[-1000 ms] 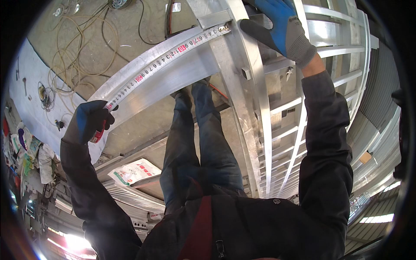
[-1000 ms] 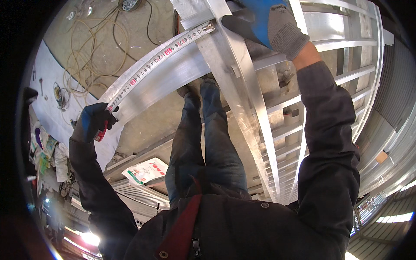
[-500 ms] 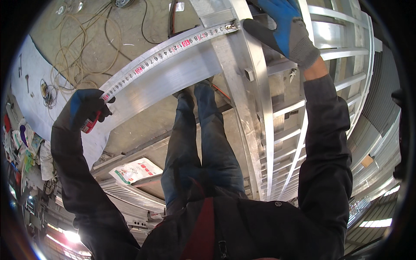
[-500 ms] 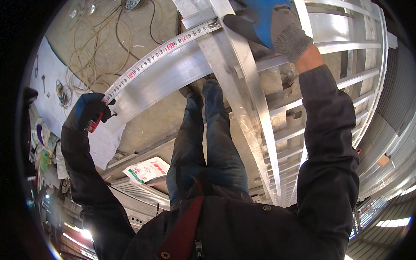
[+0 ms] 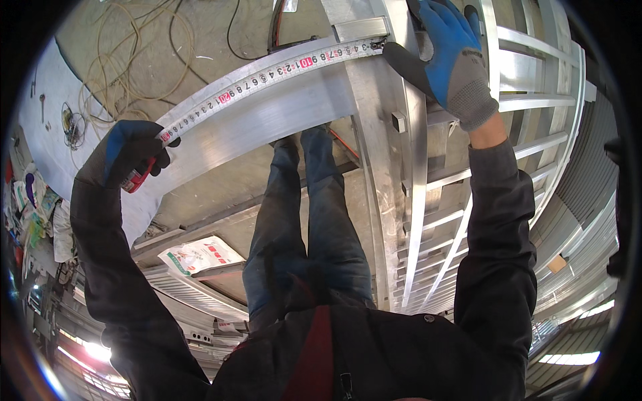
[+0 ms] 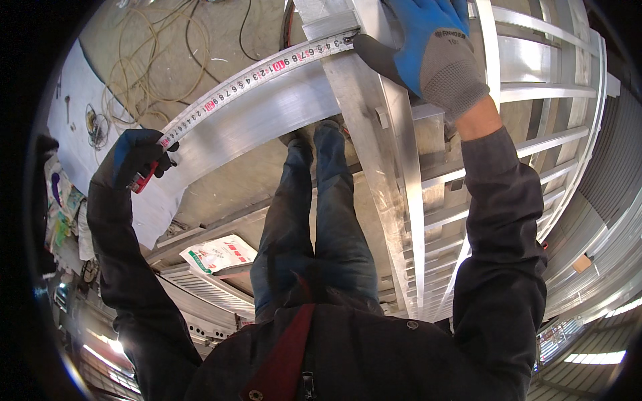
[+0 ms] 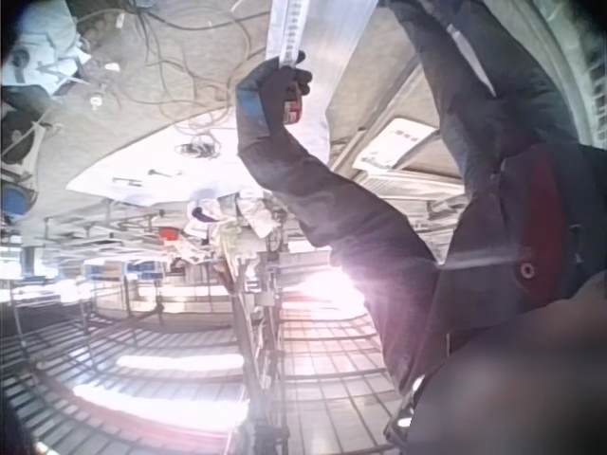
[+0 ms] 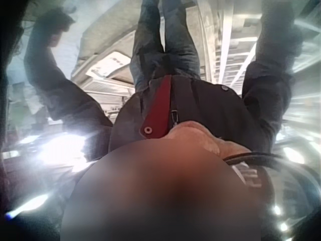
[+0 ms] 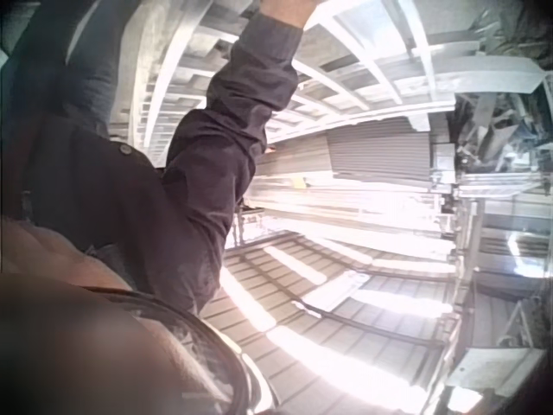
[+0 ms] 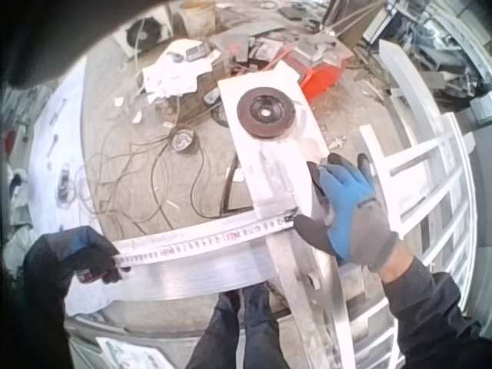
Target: The person uses a tape measure to measure multiple sections of a large white metal frame structure. They repeatedly extend and retract the tape, align it along different bars, and reposition the frame to access various points.
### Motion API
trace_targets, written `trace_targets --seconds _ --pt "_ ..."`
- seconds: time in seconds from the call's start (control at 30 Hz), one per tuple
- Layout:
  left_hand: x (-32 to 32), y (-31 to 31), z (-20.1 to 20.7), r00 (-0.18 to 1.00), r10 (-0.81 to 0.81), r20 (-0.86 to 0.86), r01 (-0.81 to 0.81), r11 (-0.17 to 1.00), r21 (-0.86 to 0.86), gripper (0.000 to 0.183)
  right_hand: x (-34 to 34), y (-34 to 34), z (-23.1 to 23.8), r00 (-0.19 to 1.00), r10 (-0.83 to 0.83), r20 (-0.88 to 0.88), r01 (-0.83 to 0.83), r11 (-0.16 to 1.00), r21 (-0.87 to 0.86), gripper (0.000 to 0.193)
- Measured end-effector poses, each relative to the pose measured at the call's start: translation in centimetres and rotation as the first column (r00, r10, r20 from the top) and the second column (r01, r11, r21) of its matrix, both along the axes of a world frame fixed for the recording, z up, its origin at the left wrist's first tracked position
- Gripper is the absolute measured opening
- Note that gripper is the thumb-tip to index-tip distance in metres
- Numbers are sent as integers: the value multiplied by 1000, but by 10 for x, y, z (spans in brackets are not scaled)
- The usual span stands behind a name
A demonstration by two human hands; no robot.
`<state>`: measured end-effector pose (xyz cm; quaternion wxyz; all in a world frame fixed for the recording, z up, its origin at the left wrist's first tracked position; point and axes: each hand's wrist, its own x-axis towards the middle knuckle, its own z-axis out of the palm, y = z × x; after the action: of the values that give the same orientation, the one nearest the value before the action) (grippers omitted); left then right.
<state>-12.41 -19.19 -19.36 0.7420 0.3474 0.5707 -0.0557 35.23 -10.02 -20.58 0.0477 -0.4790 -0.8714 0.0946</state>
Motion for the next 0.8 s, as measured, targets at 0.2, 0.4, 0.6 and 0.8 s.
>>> trace_targets --seconds 0.2,0.4,0.6,0.8 --pt "-3 0 -2 998 62 1 -62 998 -33 33 1 0 3 999 -11 -36 9 998 -65 79" --pt "-3 1 -2 999 49 17 -48 999 -25 35 3 1 5 1000 14 -20 -15 997 -79 78" --pt "0 2 0 999 31 -6 -31 999 -12 35 21 21 2 933 73 -352 -134 979 -153 44" --pt "4 3 3 999 3 -35 -3 1000 1 34 27 31 -12 929 248 -276 -248 968 38 27"
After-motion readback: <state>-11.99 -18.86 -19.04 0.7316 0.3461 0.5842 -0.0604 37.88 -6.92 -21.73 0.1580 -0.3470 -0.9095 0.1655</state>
